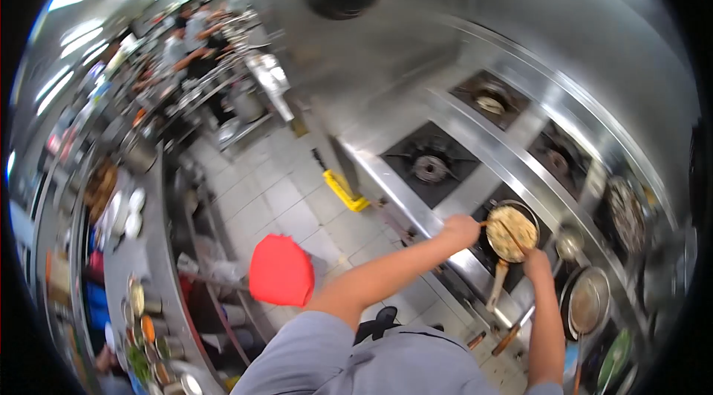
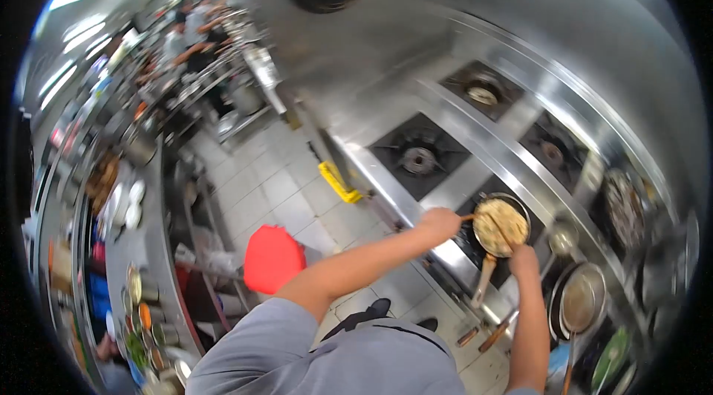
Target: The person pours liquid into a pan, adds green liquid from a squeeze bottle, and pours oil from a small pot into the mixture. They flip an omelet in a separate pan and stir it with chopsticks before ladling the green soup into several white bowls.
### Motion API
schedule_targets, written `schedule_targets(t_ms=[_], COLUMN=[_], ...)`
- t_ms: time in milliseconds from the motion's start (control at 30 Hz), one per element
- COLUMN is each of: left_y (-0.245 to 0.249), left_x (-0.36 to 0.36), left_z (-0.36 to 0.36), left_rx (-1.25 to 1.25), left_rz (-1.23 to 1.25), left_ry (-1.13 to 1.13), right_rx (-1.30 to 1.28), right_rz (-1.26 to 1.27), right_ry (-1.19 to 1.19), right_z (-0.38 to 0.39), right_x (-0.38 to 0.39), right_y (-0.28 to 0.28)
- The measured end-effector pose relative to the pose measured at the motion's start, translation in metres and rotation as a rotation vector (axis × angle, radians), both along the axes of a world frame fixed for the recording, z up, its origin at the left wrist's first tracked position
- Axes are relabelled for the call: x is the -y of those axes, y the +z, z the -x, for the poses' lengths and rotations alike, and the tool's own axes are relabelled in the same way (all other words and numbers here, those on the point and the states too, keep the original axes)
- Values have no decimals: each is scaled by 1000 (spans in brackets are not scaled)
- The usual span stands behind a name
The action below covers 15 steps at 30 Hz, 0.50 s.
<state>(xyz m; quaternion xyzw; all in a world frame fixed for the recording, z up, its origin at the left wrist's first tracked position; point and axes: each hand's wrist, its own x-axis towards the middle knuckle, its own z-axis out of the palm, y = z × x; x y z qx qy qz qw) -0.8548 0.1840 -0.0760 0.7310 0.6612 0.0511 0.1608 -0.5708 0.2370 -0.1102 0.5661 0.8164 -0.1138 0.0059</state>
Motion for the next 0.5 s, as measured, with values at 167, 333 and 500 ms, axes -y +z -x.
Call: schedule_targets(t_ms=[167, 333, 500], left_y=[10, -1, 1], left_x=[15, 20, 17], left_z=[-4, -16, -15], left_rx=[-22, 50, 15], left_rz=[-3, -63, 66], left_ry=[39, 55, 114], right_rx=[-18, -144, -92], right_rz=[4, -23, -20], right_ry=[71, 57, 122], right_z=[-13, 2, -27], right_x=[-4, -5, -30], right_y=[35, 38, -5])
